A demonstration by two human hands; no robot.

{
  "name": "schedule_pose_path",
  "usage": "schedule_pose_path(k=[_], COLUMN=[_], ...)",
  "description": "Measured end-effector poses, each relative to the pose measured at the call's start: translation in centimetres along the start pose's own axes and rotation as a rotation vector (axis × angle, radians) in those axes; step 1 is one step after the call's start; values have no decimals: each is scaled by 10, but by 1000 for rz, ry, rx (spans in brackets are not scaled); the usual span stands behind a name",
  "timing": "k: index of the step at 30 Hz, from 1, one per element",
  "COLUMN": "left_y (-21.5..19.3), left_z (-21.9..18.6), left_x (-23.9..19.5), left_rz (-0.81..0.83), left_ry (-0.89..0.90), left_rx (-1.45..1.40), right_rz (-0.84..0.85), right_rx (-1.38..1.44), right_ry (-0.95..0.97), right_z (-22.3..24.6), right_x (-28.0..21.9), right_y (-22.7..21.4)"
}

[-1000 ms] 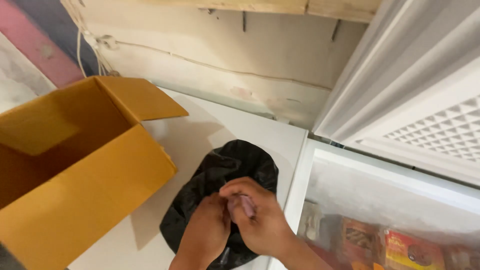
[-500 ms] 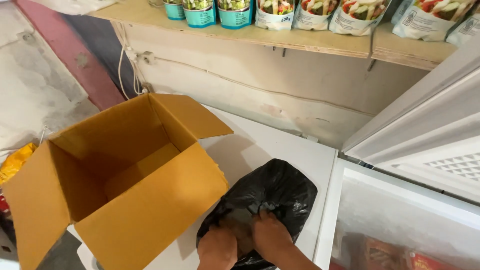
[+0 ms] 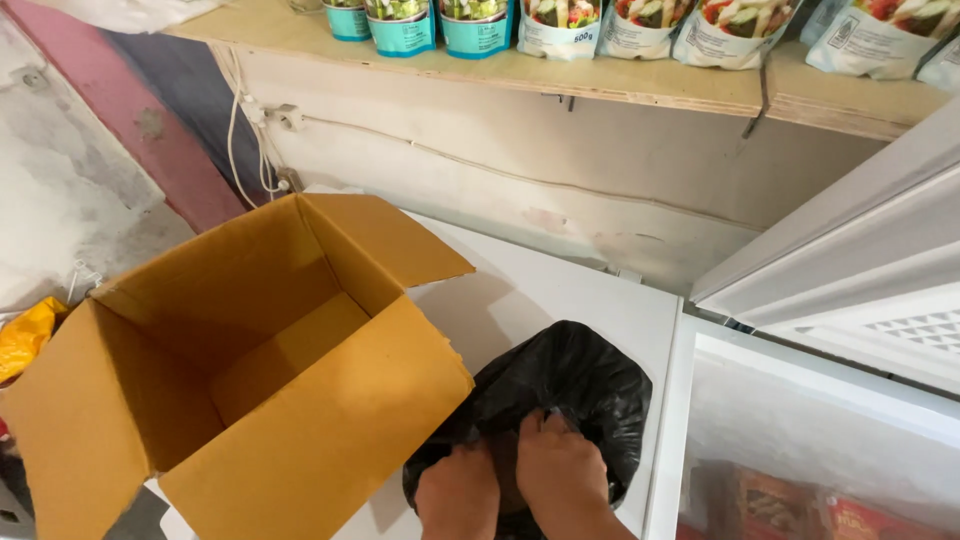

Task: Organizing and stocking frozen food items from a black plastic bag into a chest freezer.

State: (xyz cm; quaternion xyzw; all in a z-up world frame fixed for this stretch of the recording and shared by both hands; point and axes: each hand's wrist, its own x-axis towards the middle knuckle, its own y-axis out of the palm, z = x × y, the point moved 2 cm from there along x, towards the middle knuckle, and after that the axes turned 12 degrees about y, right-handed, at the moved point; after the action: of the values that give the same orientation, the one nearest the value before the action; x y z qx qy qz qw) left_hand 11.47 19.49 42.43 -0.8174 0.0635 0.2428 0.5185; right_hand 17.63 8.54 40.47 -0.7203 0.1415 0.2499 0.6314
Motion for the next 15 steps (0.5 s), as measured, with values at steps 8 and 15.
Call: schedule_pose_path(k=[8,15], left_y=[108,106], left_z=[69,79], left_x=[125,113], left_rz=[-142,104], left_ry=[298,83], left_rx=[21,57], right_rz=[48,146], right_rx=[702,456], right_ry=[-231,-152], right_z=[-17,-21], right_x=[28,49], right_y=[-5,44])
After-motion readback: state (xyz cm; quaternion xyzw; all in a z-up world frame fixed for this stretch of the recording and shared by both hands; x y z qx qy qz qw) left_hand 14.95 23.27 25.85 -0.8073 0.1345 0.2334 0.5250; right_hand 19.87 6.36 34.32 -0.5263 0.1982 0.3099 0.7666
